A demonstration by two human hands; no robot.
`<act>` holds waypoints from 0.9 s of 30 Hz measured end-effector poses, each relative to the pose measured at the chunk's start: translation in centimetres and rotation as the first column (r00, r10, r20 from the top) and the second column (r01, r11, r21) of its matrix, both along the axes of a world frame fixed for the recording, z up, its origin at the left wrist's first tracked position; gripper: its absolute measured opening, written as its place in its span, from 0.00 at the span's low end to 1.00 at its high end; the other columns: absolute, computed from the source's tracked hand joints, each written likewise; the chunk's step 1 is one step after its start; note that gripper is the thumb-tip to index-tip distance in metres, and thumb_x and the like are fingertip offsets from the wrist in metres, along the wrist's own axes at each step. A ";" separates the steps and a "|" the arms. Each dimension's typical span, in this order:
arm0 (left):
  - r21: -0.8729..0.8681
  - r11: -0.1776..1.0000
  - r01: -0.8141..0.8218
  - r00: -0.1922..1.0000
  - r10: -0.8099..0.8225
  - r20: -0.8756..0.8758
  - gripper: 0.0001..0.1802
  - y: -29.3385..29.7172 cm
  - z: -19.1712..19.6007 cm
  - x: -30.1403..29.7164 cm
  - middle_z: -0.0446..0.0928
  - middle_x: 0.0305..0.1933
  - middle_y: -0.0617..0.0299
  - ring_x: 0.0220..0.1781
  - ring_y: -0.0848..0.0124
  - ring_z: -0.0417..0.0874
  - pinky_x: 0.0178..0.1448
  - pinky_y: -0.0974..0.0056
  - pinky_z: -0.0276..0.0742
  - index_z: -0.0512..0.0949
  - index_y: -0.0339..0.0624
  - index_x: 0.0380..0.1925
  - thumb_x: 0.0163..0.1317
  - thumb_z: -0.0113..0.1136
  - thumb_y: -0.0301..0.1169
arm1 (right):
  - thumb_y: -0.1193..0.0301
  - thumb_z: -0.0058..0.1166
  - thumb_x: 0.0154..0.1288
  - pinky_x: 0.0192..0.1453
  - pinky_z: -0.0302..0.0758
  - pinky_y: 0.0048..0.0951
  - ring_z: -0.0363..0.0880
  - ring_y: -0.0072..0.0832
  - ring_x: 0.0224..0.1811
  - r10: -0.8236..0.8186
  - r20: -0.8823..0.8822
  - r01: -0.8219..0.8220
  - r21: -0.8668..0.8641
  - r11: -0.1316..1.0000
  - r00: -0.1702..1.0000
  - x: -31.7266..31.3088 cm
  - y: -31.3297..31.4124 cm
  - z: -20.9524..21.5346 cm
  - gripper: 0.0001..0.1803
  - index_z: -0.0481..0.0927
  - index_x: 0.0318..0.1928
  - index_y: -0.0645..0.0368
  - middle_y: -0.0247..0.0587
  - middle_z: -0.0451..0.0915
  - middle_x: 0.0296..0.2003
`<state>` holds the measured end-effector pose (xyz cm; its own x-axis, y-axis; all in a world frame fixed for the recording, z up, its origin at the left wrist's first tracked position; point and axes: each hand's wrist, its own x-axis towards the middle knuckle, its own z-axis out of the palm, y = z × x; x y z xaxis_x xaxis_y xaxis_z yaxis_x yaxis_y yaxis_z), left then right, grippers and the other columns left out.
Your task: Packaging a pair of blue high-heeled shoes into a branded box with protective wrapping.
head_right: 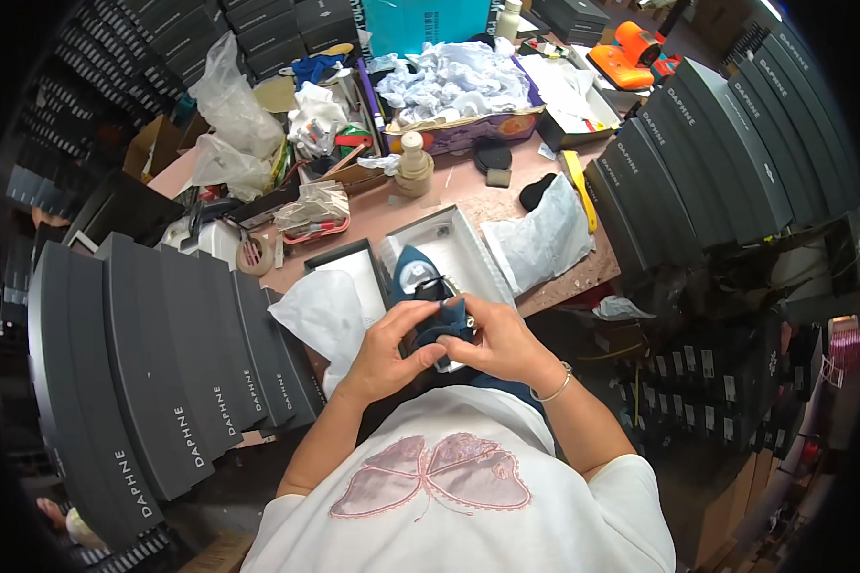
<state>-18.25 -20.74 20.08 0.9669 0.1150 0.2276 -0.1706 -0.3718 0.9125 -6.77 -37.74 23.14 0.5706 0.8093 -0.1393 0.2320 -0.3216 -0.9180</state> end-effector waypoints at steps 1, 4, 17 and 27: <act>-0.126 0.991 0.051 0.996 -0.059 -0.061 0.27 0.1 -0.4 0.0 0.76 0.52 0.52 0.56 0.60 0.77 0.61 0.61 0.69 0.73 0.37 0.54 0.57 0.68 0.38 | 0.67 0.64 0.54 0.27 0.71 0.21 0.73 0.15 0.23 0.012 0.007 -0.012 -0.029 1.000 1.000 0.1 -0.4 0.5 0.19 0.77 0.44 0.64 0.35 0.77 0.22; -0.477 0.877 0.064 0.979 -0.148 -0.140 0.21 -0.2 -2.3 -0.4 0.77 0.48 0.59 0.52 0.70 0.77 0.57 0.67 0.71 0.72 0.38 0.52 0.62 0.64 0.34 | 0.60 0.66 0.56 0.27 0.71 0.22 0.73 0.17 0.23 0.024 -0.037 -0.024 -0.013 1.000 0.999 -0.5 -1.9 0.8 0.22 0.76 0.43 0.64 0.36 0.76 0.22; -0.791 0.610 0.038 0.985 -0.157 -0.074 0.08 -1.9 -2.0 -1.0 0.72 0.41 0.67 0.44 0.79 0.72 0.51 0.71 0.69 0.72 0.40 0.36 0.66 0.59 0.32 | 0.58 0.46 0.74 0.28 0.73 0.16 0.74 0.14 0.25 -0.001 -0.327 0.020 0.055 0.998 0.945 -2.6 -2.8 0.3 0.18 0.76 0.40 0.63 0.31 0.75 0.23; -0.795 0.514 0.322 0.866 -0.498 0.028 0.09 -1.0 0.8 0.4 0.68 0.61 0.42 0.55 0.68 0.74 0.56 0.66 0.68 0.70 0.41 0.24 0.61 0.57 0.29 | 0.54 0.41 0.75 0.36 0.72 0.18 0.72 0.16 0.32 0.281 -0.528 -0.204 0.201 0.958 0.801 -1.7 -3.8 -0.4 0.24 0.75 0.55 0.62 0.30 0.75 0.35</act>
